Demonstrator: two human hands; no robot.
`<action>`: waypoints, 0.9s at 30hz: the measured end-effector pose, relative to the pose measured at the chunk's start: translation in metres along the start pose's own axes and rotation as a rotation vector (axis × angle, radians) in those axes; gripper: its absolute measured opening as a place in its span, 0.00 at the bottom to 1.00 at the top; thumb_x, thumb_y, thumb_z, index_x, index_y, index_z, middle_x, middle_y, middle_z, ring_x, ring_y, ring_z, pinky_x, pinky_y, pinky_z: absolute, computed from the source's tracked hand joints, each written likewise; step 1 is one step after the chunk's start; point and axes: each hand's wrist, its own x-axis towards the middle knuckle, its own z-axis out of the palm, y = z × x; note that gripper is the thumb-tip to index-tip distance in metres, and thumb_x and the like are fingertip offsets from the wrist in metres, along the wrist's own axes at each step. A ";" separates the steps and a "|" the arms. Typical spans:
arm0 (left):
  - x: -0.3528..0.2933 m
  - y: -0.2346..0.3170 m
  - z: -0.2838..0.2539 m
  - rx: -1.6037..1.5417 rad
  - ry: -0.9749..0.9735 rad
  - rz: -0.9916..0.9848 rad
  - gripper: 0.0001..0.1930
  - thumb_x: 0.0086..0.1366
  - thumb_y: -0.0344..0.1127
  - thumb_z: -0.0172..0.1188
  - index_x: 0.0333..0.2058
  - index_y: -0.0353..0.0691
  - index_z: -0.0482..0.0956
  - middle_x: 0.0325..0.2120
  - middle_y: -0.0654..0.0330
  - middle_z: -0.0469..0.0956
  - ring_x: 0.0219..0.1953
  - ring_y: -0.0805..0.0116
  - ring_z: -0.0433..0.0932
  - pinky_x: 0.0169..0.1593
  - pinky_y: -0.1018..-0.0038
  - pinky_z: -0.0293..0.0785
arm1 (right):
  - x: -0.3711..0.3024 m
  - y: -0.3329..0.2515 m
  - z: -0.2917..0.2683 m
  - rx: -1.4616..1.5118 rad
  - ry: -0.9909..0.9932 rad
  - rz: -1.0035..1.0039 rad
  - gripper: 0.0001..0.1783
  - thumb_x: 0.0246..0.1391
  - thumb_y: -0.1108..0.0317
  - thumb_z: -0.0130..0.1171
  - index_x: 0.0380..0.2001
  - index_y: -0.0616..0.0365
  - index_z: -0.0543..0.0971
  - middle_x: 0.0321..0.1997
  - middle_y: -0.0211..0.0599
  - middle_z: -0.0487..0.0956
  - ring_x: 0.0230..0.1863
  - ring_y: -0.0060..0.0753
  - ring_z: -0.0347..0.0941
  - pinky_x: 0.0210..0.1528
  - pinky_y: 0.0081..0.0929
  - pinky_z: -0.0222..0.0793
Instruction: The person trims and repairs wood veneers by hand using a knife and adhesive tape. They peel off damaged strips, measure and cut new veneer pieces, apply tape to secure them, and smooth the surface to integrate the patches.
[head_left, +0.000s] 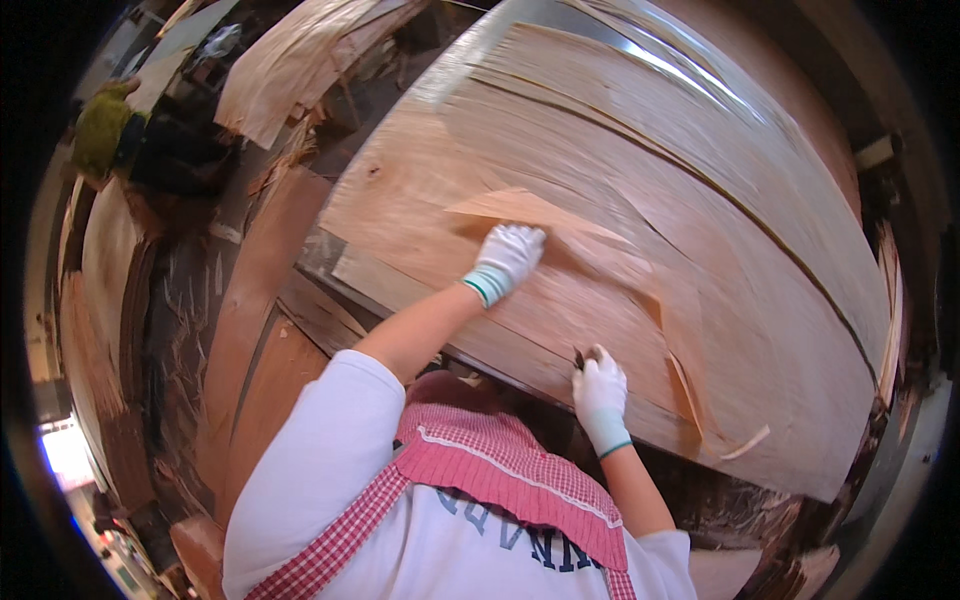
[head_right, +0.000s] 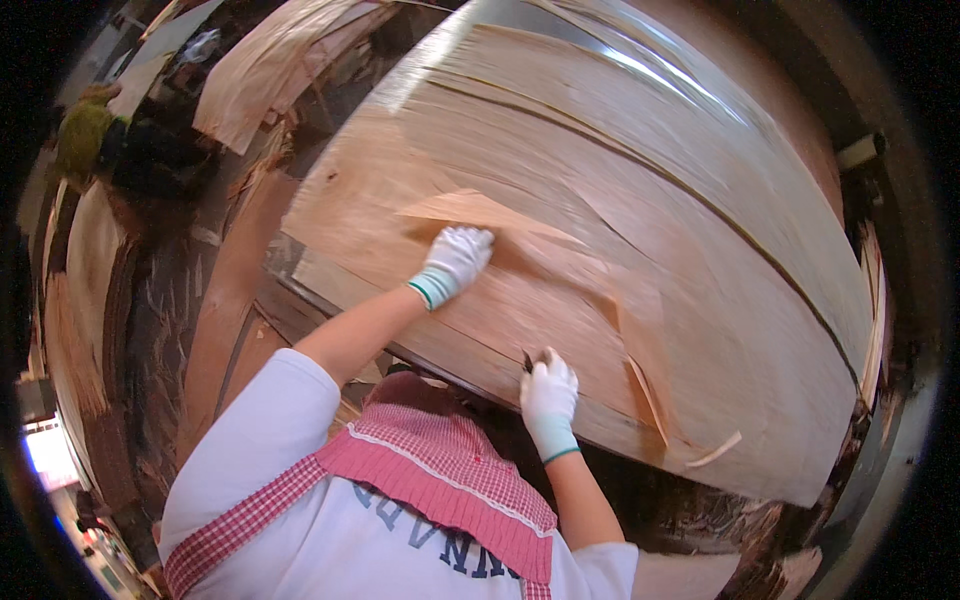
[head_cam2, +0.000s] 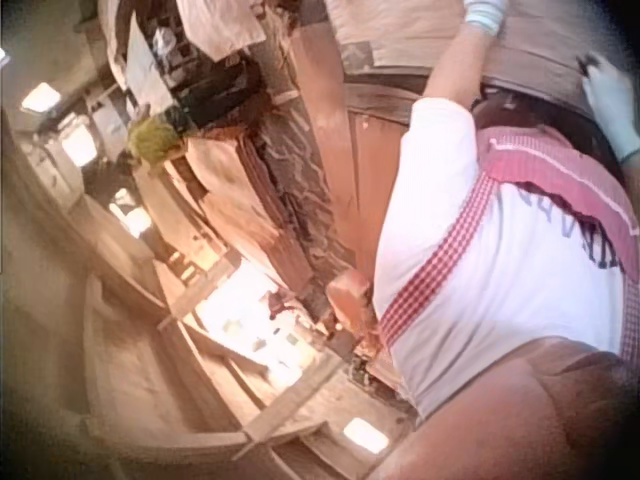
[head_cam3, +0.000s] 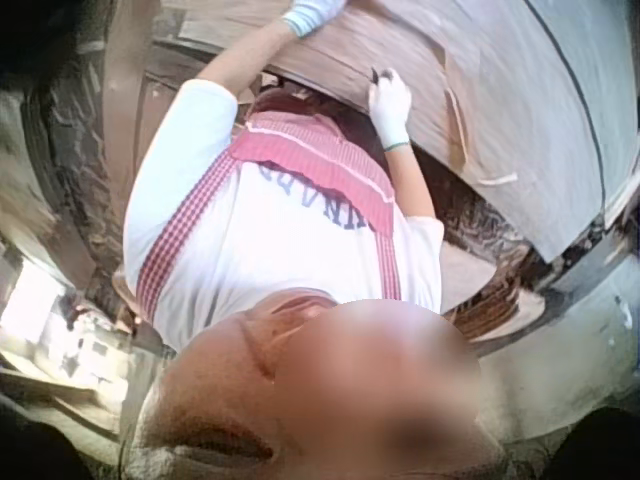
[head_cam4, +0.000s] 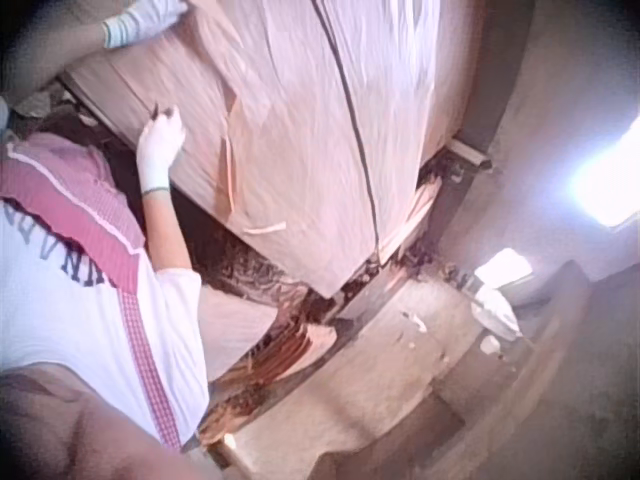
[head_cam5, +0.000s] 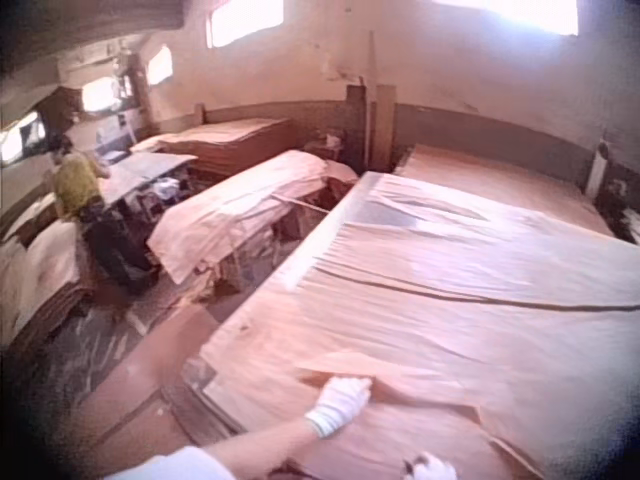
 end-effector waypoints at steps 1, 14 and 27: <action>-0.012 -0.002 -0.002 -0.001 0.104 0.060 0.09 0.66 0.42 0.50 0.36 0.45 0.74 0.30 0.56 0.79 0.36 0.57 0.79 0.44 0.59 0.73 | -0.004 -0.001 -0.001 -0.008 -0.012 -0.004 0.17 0.54 0.61 0.59 0.40 0.63 0.78 0.63 0.48 0.68 0.64 0.48 0.62 0.65 0.47 0.57; -0.142 -0.312 -0.095 -0.435 0.018 0.008 0.04 0.55 0.31 0.62 0.31 0.43 0.79 0.34 0.58 0.77 0.43 0.54 0.75 0.50 0.62 0.71 | 0.069 -0.087 -0.020 -0.096 -0.122 0.142 0.15 0.58 0.62 0.52 0.47 0.53 0.73 0.42 0.47 0.80 0.41 0.56 0.77 0.40 0.49 0.72; -0.103 -0.337 -0.101 -0.491 -0.441 0.076 0.10 0.51 0.31 0.67 0.33 0.41 0.78 0.36 0.52 0.74 0.44 0.51 0.74 0.49 0.62 0.71 | 0.173 -0.347 0.058 -0.161 -0.124 -0.375 0.11 0.61 0.56 0.49 0.36 0.51 0.73 0.30 0.41 0.81 0.31 0.48 0.81 0.31 0.47 0.75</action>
